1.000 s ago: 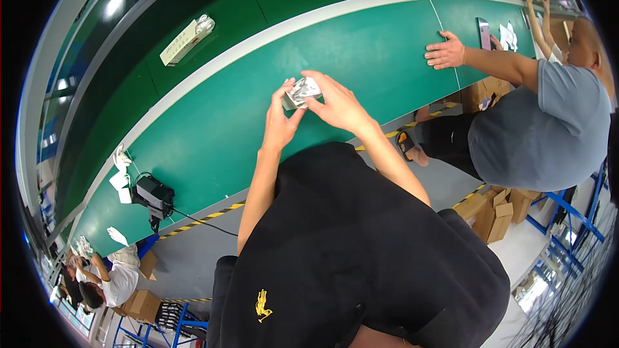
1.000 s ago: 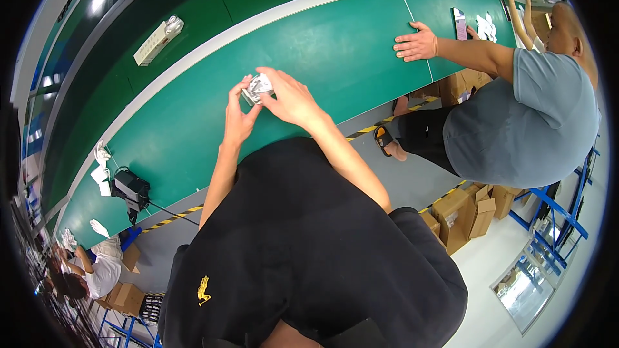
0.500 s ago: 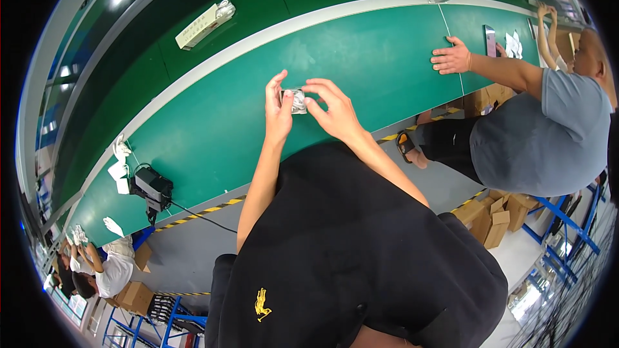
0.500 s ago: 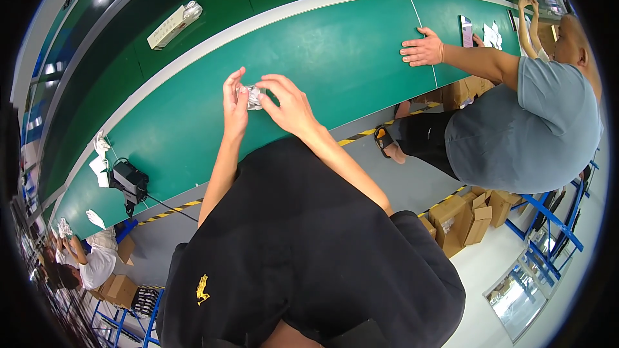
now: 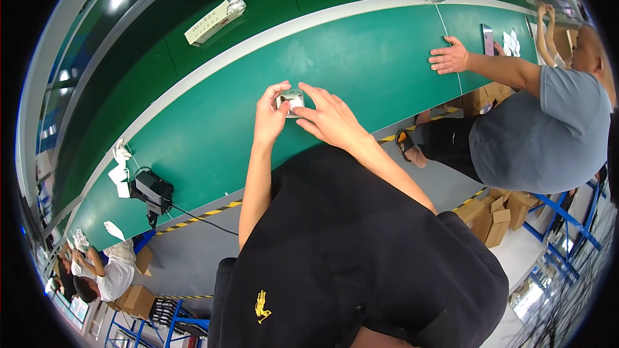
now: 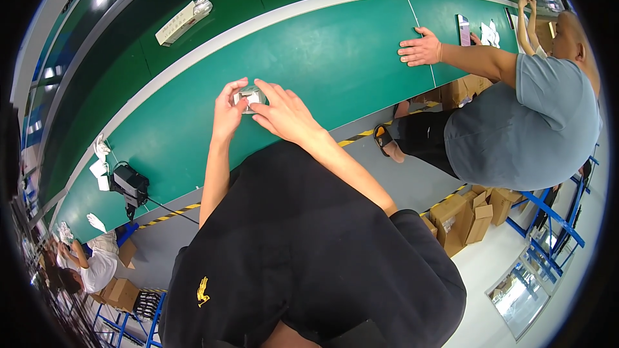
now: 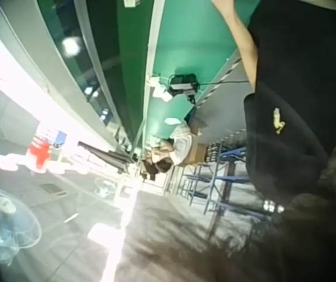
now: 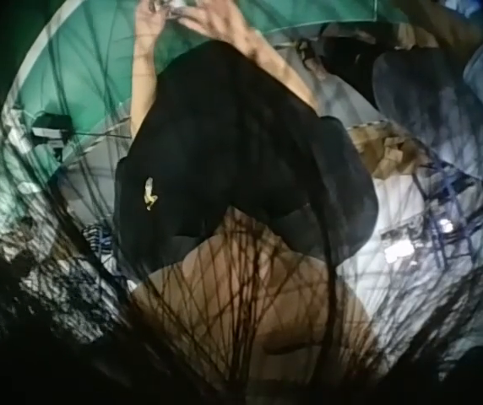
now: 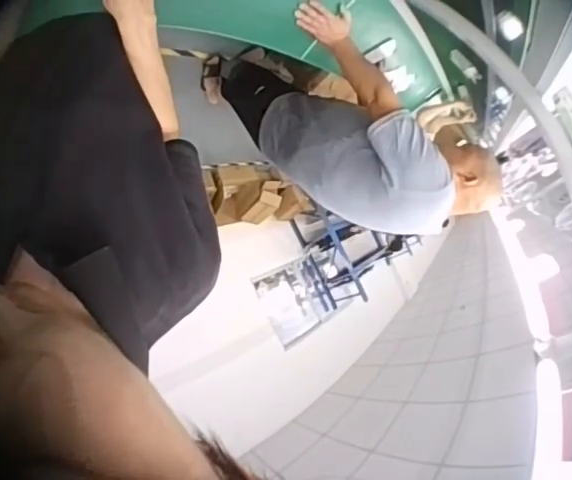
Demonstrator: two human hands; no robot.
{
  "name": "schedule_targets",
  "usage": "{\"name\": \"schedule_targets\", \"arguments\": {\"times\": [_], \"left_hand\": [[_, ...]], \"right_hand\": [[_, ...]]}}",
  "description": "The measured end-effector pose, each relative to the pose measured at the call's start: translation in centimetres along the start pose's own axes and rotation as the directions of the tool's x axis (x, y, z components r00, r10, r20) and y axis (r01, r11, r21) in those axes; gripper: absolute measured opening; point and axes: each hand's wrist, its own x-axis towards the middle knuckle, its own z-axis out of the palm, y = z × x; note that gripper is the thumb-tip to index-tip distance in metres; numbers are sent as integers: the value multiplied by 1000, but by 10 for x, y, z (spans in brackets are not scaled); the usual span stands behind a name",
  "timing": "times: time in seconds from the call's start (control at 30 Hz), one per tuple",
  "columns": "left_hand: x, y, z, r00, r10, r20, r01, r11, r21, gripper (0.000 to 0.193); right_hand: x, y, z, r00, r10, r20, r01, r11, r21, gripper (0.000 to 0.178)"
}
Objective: Assembling and inspecting small white electronic components at a factory production line workstation.
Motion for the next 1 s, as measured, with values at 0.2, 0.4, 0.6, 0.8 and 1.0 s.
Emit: {"name": "schedule_targets", "arguments": {"times": [0.2, 0.4, 0.6, 0.8, 1.0], "left_hand": [[0, 6, 2, 974, -159, -162, 140, 983, -121, 26], [-1, 7, -1, 965, -202, -167, 183, 975, -123, 22], [-2, 6, -5, 961, -203, -187, 150, 953, -264, 22], [2, 0, -2, 965, -148, -216, 106, 975, -195, 21], [0, 4, 0, 974, -111, -196, 108, 994, -27, 19]], "right_hand": [[-1, -5, -2, 982, 136, 134, -123, 987, -101, 31], [9, -13, -6, 990, 99, 98, -95, 995, -42, 31], [11, 0, 17, 994, 57, -93, -61, 997, -41, 30], [9, 0, 13, 986, 62, -153, -63, 998, -1, 26], [11, -14, 2, 892, 305, 335, -284, 952, -111, 23]]}}
